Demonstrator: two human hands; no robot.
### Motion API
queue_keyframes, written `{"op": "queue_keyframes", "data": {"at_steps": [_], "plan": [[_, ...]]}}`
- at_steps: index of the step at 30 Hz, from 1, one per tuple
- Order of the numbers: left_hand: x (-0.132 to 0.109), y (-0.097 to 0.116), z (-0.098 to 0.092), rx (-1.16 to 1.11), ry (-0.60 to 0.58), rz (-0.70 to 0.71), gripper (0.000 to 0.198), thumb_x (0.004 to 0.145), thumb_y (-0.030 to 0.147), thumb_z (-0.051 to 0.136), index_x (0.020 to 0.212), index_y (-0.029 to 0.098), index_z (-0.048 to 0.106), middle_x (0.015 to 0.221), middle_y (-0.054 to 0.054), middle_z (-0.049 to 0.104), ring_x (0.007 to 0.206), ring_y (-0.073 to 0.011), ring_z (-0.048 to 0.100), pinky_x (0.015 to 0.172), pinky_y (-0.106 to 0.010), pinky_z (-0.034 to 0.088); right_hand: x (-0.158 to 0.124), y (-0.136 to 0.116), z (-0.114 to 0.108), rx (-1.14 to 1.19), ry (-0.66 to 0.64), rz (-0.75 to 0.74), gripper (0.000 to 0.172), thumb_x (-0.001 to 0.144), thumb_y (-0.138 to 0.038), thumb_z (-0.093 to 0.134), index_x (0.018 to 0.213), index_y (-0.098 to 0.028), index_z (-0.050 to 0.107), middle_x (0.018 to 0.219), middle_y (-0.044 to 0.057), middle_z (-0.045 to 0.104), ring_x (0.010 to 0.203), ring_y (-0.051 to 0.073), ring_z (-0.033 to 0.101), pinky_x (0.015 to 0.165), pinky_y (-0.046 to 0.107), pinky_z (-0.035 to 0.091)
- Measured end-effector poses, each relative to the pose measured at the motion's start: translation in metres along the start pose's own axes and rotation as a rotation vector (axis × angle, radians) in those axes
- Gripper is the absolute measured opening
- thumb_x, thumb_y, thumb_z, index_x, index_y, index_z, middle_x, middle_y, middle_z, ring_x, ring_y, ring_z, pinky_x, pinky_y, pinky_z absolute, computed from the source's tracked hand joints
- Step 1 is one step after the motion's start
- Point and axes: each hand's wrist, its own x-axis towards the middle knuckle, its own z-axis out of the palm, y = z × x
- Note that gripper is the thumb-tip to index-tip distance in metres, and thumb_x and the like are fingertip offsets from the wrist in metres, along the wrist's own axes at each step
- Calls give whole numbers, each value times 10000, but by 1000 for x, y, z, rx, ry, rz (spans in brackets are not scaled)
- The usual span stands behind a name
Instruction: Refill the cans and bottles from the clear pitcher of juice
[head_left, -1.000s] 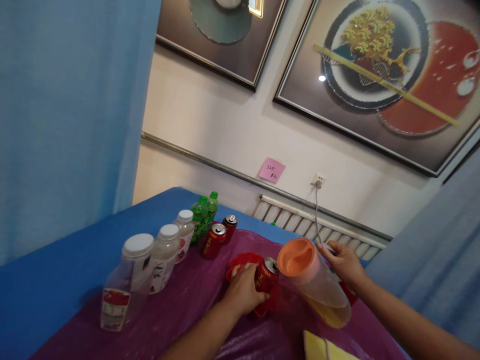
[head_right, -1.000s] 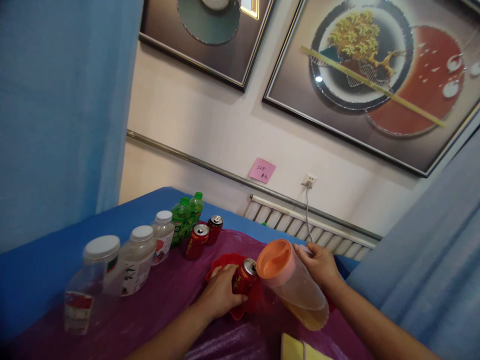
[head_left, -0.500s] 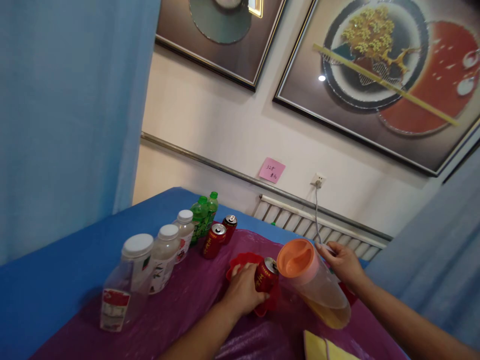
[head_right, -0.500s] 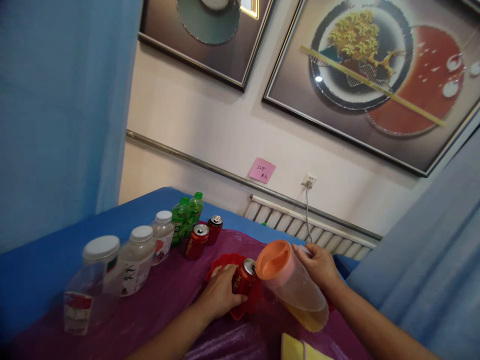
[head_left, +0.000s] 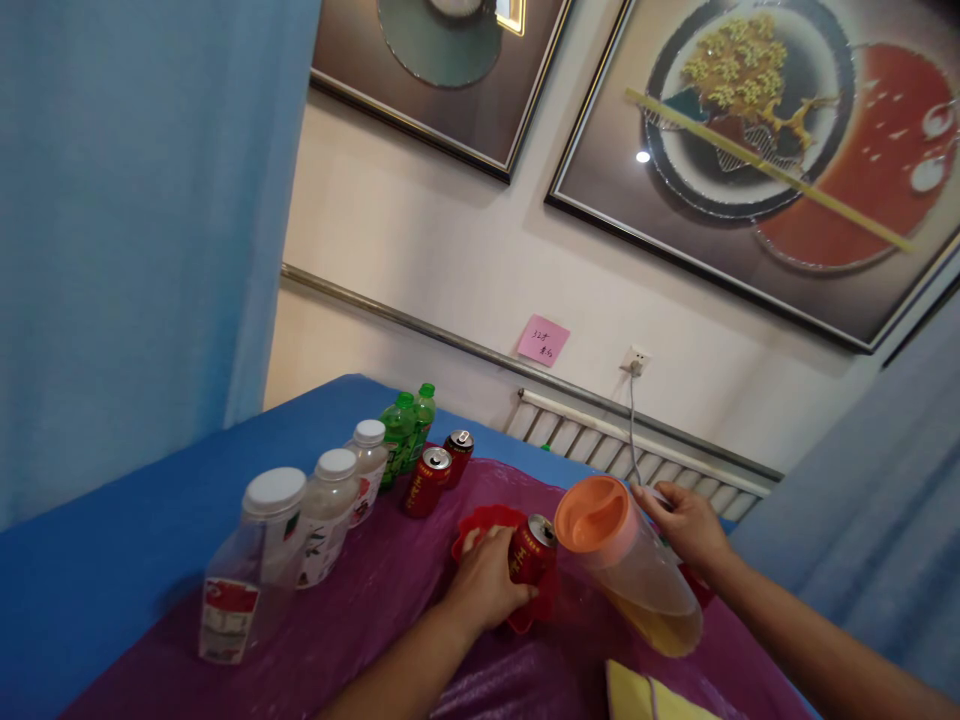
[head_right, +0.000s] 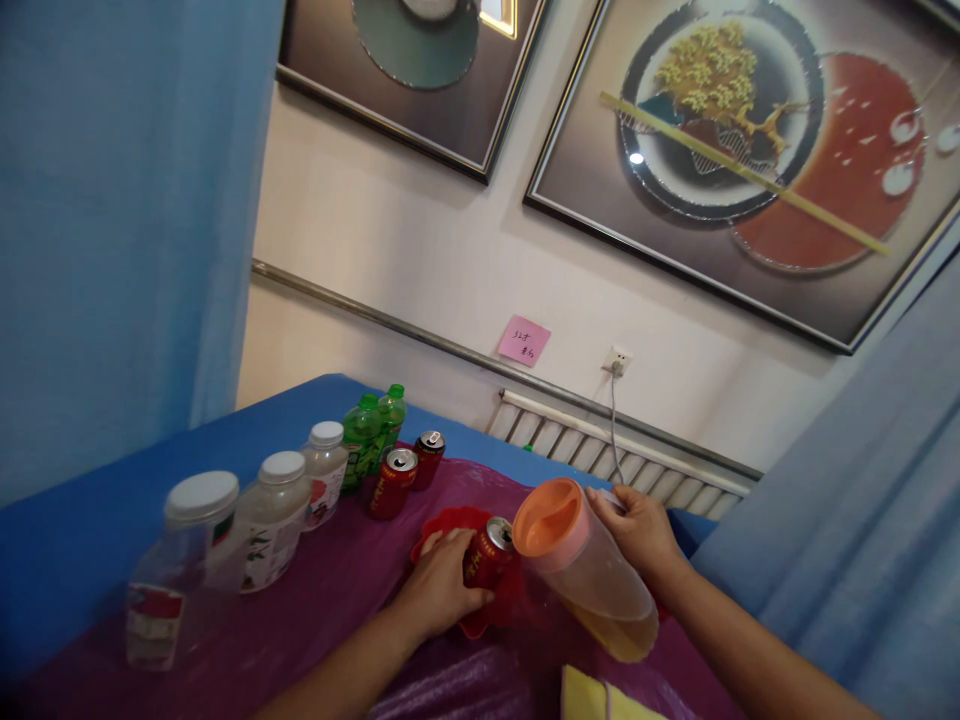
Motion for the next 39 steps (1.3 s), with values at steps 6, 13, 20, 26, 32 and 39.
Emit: {"op": "queue_keyframes", "data": {"at_steps": [6,13,20,26,32,39], "plan": [[0,1,-1,-2,-8,-11,626,616,363,834,1196,214,651,1272,-92,677,1255,-294,580,1199,-454,240,-2,-4,0,22,12,4,540,792,-672,597,544,-245,379,530,-56,308,500,112,319,455,249,261],[-1,3,-1,-3,8,-13,619,613,352,835,1188,203,661,1260,-99,684,1256,-309,579,1184,-443,266,-2,-3,0,6,17,-4,548,788,-676,594,533,-240,379,535,-58,284,509,111,301,464,251,249],[-1,2,0,-8,14,3,625,613,343,837,1193,197,655,1238,-102,690,1233,-303,592,1187,-471,259,-2,-5,1,29,12,8,540,792,-674,594,535,-241,398,523,-56,304,498,113,311,451,247,256],[-1,1,1,-16,16,8,606,616,341,830,1182,205,659,1227,-92,694,1221,-304,598,1182,-468,271,-2,0,1,6,21,-25,556,799,-680,590,525,-241,389,519,-55,301,489,110,317,447,245,248],[-2,4,-1,-7,8,-2,612,615,334,835,1184,198,658,1243,-101,687,1231,-304,592,1172,-443,285,-3,0,2,-6,30,-34,548,799,-679,573,528,-236,399,515,-53,316,495,114,327,452,245,251],[-1,3,-3,-7,36,-9,558,624,326,824,1143,205,658,1203,-77,705,1167,-302,620,1064,-402,390,-9,12,12,186,110,50,575,773,-721,597,530,-245,384,513,-61,318,493,116,317,446,245,282]]}}
